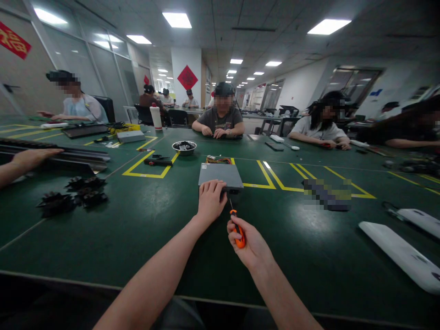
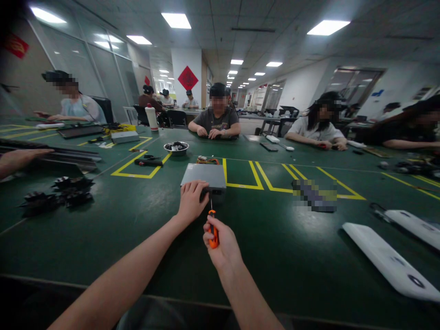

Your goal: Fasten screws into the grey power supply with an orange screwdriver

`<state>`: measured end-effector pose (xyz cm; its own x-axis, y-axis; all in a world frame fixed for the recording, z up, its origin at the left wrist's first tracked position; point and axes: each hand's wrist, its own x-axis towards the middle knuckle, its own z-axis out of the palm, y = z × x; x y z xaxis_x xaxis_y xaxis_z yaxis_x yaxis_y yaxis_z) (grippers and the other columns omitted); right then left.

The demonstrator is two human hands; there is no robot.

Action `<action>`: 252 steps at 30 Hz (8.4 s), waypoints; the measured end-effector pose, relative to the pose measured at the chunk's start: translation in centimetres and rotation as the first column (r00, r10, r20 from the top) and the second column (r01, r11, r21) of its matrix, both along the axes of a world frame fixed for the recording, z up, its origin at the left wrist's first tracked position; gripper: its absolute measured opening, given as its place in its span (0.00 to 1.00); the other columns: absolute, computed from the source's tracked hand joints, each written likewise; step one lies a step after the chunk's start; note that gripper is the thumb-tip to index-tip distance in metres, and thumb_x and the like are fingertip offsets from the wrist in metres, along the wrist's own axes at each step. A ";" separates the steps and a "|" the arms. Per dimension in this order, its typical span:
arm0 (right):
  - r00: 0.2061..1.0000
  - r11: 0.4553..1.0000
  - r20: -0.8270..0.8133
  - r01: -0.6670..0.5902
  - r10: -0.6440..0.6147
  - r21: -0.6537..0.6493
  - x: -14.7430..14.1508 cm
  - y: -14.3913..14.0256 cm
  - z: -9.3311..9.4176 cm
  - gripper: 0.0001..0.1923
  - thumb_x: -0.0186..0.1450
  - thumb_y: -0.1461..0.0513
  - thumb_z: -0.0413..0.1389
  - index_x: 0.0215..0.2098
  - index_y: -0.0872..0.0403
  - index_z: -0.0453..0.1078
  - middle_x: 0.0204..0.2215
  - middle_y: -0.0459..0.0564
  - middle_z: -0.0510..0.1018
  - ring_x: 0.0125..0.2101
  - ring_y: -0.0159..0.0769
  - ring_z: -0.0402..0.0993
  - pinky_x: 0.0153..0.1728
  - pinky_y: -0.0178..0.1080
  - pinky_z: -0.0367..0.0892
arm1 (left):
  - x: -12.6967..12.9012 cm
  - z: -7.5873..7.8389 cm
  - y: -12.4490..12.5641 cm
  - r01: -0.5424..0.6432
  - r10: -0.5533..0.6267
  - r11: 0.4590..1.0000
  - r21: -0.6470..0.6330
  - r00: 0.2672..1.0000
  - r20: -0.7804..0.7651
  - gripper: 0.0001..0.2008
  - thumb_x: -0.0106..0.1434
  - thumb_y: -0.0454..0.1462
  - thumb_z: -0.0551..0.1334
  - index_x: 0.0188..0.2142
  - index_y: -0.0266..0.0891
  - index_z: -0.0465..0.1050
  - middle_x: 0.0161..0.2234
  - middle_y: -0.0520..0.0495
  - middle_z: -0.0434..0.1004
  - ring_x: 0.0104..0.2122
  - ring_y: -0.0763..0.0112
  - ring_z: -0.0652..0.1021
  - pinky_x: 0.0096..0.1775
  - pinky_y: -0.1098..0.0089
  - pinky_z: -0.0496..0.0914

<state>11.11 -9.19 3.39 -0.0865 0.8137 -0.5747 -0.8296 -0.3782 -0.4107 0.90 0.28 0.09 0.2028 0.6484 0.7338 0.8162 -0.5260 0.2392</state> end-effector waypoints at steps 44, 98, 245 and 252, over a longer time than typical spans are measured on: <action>0.997 0.997 -0.062 -0.043 0.046 0.058 0.3 0.6 0.5 0.04 0.63 0.66 0.48 0.33 0.60 0.63 0.22 0.46 0.66 0.16 0.21 0.61 0.08 0.21 0.54 | 0.0 0.0 0.2 -0.043 0.043 0.999 -0.023 0.999 -0.022 0.11 0.59 0.36 0.56 0.43 0.42 0.66 0.45 0.47 0.69 0.46 0.62 0.66 0.49 0.61 0.57; 0.993 0.996 0.108 -0.053 0.046 0.067 2.7 -0.2 -1.7 0.10 0.64 0.63 0.46 0.32 0.60 0.66 0.17 0.42 0.63 0.14 0.21 0.55 0.12 0.24 0.52 | -0.4 0.0 0.1 0.019 -0.020 0.999 -0.031 0.999 -0.037 0.14 0.61 0.31 0.52 0.46 0.42 0.65 0.46 0.47 0.69 0.48 0.64 0.66 0.50 0.61 0.57; -0.338 0.337 0.016 -0.932 -0.941 0.131 9.4 0.8 -0.8 0.08 0.54 0.68 0.60 0.33 0.55 0.69 0.40 0.54 0.77 0.42 0.36 0.73 0.41 0.35 0.69 | 1.6 -1.2 2.5 0.119 -0.113 0.993 0.013 0.968 -0.224 0.19 0.60 0.37 0.55 0.51 0.39 0.61 0.51 0.44 0.66 0.52 0.63 0.64 0.49 0.62 0.54; -0.526 0.526 0.018 -0.850 -0.850 -0.009 8.0 -1.1 -1.0 0.12 0.59 0.72 0.52 0.40 0.58 0.69 0.43 0.58 0.75 0.42 0.41 0.72 0.41 0.40 0.67 | 1.1 -1.1 2.5 0.148 -0.138 0.989 0.025 0.962 -0.236 0.18 0.61 0.36 0.55 0.51 0.38 0.60 0.52 0.44 0.66 0.53 0.64 0.63 0.49 0.62 0.54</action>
<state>19.12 -10.33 2.35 -0.6452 0.5131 0.5661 0.7591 0.5144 0.3989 2.03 2.82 -1.03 0.4598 0.5697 0.6812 0.7621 -0.6469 0.0266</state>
